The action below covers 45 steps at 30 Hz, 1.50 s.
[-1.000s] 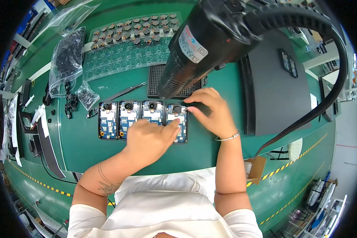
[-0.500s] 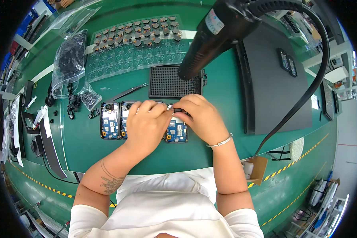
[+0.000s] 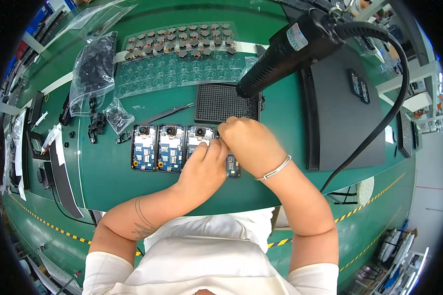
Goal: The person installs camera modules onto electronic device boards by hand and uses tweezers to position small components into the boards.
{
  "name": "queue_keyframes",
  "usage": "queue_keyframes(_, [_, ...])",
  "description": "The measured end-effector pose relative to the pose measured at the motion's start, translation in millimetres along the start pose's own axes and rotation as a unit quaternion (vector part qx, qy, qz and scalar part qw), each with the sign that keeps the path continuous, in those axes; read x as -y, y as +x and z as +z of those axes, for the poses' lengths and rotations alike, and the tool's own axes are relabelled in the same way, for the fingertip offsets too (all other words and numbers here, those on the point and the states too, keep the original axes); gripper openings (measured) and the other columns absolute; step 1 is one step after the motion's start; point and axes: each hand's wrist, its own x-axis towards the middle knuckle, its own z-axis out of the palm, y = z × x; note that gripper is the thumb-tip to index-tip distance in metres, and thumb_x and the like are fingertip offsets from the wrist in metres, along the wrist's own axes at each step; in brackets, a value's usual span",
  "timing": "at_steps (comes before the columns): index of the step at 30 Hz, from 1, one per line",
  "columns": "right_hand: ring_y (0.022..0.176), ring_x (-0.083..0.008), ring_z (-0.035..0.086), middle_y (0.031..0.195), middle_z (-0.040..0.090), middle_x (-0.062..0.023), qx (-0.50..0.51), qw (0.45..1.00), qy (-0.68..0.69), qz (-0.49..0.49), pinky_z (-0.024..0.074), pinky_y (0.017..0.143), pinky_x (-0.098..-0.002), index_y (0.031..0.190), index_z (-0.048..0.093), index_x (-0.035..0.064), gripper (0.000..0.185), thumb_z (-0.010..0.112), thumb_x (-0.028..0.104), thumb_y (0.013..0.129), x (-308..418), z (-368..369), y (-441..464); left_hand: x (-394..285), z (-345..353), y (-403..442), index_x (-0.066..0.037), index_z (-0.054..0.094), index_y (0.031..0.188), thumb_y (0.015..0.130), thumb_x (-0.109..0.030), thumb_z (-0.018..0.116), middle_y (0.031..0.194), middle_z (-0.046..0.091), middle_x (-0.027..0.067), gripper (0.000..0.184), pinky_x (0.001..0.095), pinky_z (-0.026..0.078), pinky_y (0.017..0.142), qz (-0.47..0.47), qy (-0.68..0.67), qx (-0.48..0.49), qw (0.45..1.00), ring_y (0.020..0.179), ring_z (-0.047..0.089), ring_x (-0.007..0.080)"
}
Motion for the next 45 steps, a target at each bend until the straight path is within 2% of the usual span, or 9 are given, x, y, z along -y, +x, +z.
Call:
queue_keyframes(20, [0.083, -0.0395, 0.067, 0.088, 0.067, -0.0206, -0.042, 0.994, 0.094, 0.032, 0.0544, 0.072, -0.0461, 0.083, 0.065, -0.0006, 0.009, 0.07, 0.003, 0.076, -4, 0, -2, 0, -7, 3, 0.007, 0.072, 0.107, 0.075, -0.017, 0.061, 0.121, 0.06, 0.0142, 0.041, 0.0346, 0.041, 0.1, -0.001, 0.015, 0.024, 1.0, 0.112, 0.053, 0.0264])
queue_keyframes(26, [0.08, -0.0332, 0.067, 0.092, 0.068, -0.0134, -0.093, 0.947, 0.246, 0.186, 0.0533, 0.073, -0.0422, 0.094, 0.07, 0.0013, 0.023, 0.078, -0.001, 0.073, -31, -11, -30, 3, 3, 1, 0.006, 0.071, 0.102, 0.078, -0.013, 0.066, 0.109, 0.061, 0.0098, 0.03, 0.0326, 0.045, 0.091, -0.062, -0.135, -0.034, 0.988, 0.107, 0.057, 0.0234])
queue_keyframes(30, [0.098, -0.031, 0.064, 0.117, 0.064, -0.0136, -0.191, 0.94, 0.171, 0.225, 0.0527, 0.085, -0.0386, 0.107, 0.072, 0.006, 0.032, 0.077, -0.002, 0.077, -57, 21, -58, 14, -4, 3, -0.001, 0.073, 0.101, 0.082, -0.01, 0.071, 0.102, 0.061, 0.0031, 0.021, 0.0322, 0.046, 0.084, -0.108, -0.226, -0.078, 0.965, 0.099, 0.058, 0.0185])
queue_keyframes(32, [0.103, -0.0312, 0.061, 0.118, 0.061, -0.0137, -0.237, 0.927, 0.18, 0.229, 0.0509, 0.091, -0.0376, 0.113, 0.069, 0.0069, 0.036, 0.075, -0.002, 0.079, -52, 32, -70, 31, -27, 4, -0.005, 0.073, 0.101, 0.082, -0.01, 0.074, 0.094, 0.062, 0.0027, 0.019, 0.0345, 0.05, 0.078, -0.109, -0.372, -0.138, 0.911, 0.089, 0.063, 0.0204])
queue_keyframes(34, [0.104, -0.0317, 0.061, 0.114, 0.061, -0.0134, -0.283, 0.895, 0.236, 0.254, 0.0502, 0.091, -0.0378, 0.113, 0.068, 0.0061, 0.034, 0.073, -0.003, 0.081, -39, 47, -80, 52, -60, 4, -0.005, 0.072, 0.1, 0.081, -0.009, 0.076, 0.088, 0.062, 0.0035, 0.019, 0.0355, 0.051, 0.074, -0.089, -0.574, -0.166, 0.797, 0.084, 0.066, 0.0218])
queue_keyframes(37, [0.105, -0.032, 0.06, 0.112, 0.061, -0.0135, -0.31, 0.882, 0.22, 0.277, 0.0491, 0.093, -0.0376, 0.112, 0.066, 0.0044, 0.029, 0.068, -0.004, 0.084, -20, 70, -104, 53, -126, -34, -0.007, 0.067, 0.08, 0.088, -0.011, 0.065, 0.086, 0.066, 0.0066, 0.01, 0.0354, 0.053, 0.062, -0.046, -0.834, -0.285, 0.47, 0.074, 0.068, 0.0247])
queue_keyframes(39, [0.104, -0.032, 0.061, 0.11, 0.062, -0.014, -0.33, 0.883, 0.181, 0.281, 0.0492, 0.092, -0.0375, 0.111, 0.066, 0.0041, 0.027, 0.066, -0.005, 0.085, -12, 79, -116, 59, -147, -45, -0.006, 0.068, 0.085, 0.091, -0.008, 0.067, 0.092, 0.067, 0.0088, 0.006, 0.0338, 0.055, 0.074, 0.079, -0.886, -0.33, 0.318, 0.088, 0.068, 0.0249])
queue_keyframes(41, [0.105, -0.0313, 0.062, 0.11, 0.062, -0.0145, -0.326, 0.873, 0.22, 0.289, 0.0496, 0.092, -0.0372, 0.111, 0.065, 0.0032, 0.026, 0.065, -0.005, 0.087, -6, 77, -122, 63, -154, -39, -0.004, 0.073, 0.096, 0.093, -0.004, 0.069, 0.112, 0.072, 0.0112, 0.005, 0.0329, 0.058, 0.088, 0.183, -0.861, -0.326, 0.345, 0.104, 0.07, 0.0248])
queue_keyframes(45, [0.099, -0.0285, 0.063, 0.11, 0.062, -0.0136, -0.344, 0.873, 0.204, 0.28, 0.0505, 0.088, -0.0354, 0.111, 0.065, 0.0027, 0.025, 0.065, -0.004, 0.088, -6, 81, -121, 45, -166, -57, -0.005, 0.072, 0.089, 0.089, 0.0, 0.07, 0.104, 0.073, 0.009, 0.006, 0.0323, 0.059, 0.081, 0.169, -0.829, -0.376, 0.378, 0.095, 0.071, 0.0231])
